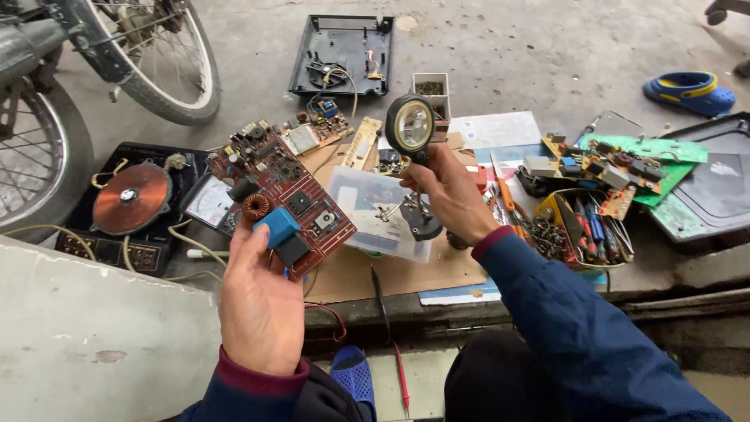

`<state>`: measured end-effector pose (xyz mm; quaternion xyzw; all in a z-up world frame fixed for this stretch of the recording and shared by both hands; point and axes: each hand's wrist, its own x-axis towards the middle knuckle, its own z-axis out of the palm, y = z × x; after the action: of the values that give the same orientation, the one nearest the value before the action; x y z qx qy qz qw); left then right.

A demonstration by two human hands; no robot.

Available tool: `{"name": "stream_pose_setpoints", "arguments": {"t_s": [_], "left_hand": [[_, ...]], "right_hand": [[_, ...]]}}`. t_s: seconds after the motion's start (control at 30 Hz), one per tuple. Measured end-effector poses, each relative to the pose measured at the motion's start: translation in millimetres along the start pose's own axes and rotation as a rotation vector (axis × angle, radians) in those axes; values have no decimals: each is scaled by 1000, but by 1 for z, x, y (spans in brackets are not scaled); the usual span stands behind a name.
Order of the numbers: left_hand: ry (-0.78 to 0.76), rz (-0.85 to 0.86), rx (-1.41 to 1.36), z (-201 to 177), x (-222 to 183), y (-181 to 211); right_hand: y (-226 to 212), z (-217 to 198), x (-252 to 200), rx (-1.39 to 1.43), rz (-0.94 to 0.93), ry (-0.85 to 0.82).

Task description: The person is inspecting various electronic circuit boards, picking them up, turning them over, and using a magnifying glass to examine components.

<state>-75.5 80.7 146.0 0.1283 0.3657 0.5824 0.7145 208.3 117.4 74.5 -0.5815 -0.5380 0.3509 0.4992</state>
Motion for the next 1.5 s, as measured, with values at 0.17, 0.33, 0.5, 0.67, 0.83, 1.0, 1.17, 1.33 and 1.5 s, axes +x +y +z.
{"name": "stream_pose_setpoints", "arguments": {"t_s": [0.17,0.33,0.5,0.67,0.83,1.0,1.17,1.33,1.5], "left_hand": [[36,-76,-18,-28,42,-22],[-49,-254,52,-28,55,-37],[-13,-247,34,-19,51,-36],[-16,-259,43,-14,44,-35],[73,-245,152,-2,43,-31],[103,-203,153,-8,47,-27],[31,-210,352,0,26,-32],[-216,-41,492,17,-12,-67],[-419,-258,540,43,-22,-146]], "right_hand": [[28,37,36,-4,-11,-117],[31,46,38,-14,13,-75],[43,37,20,-113,11,-32],[63,27,7,-264,74,18],[63,29,24,-621,103,-16],[89,45,57,-907,215,-69],[59,22,7,-908,187,31],[-13,7,-103,297,223,172],[41,-17,-185,765,307,260]]}}
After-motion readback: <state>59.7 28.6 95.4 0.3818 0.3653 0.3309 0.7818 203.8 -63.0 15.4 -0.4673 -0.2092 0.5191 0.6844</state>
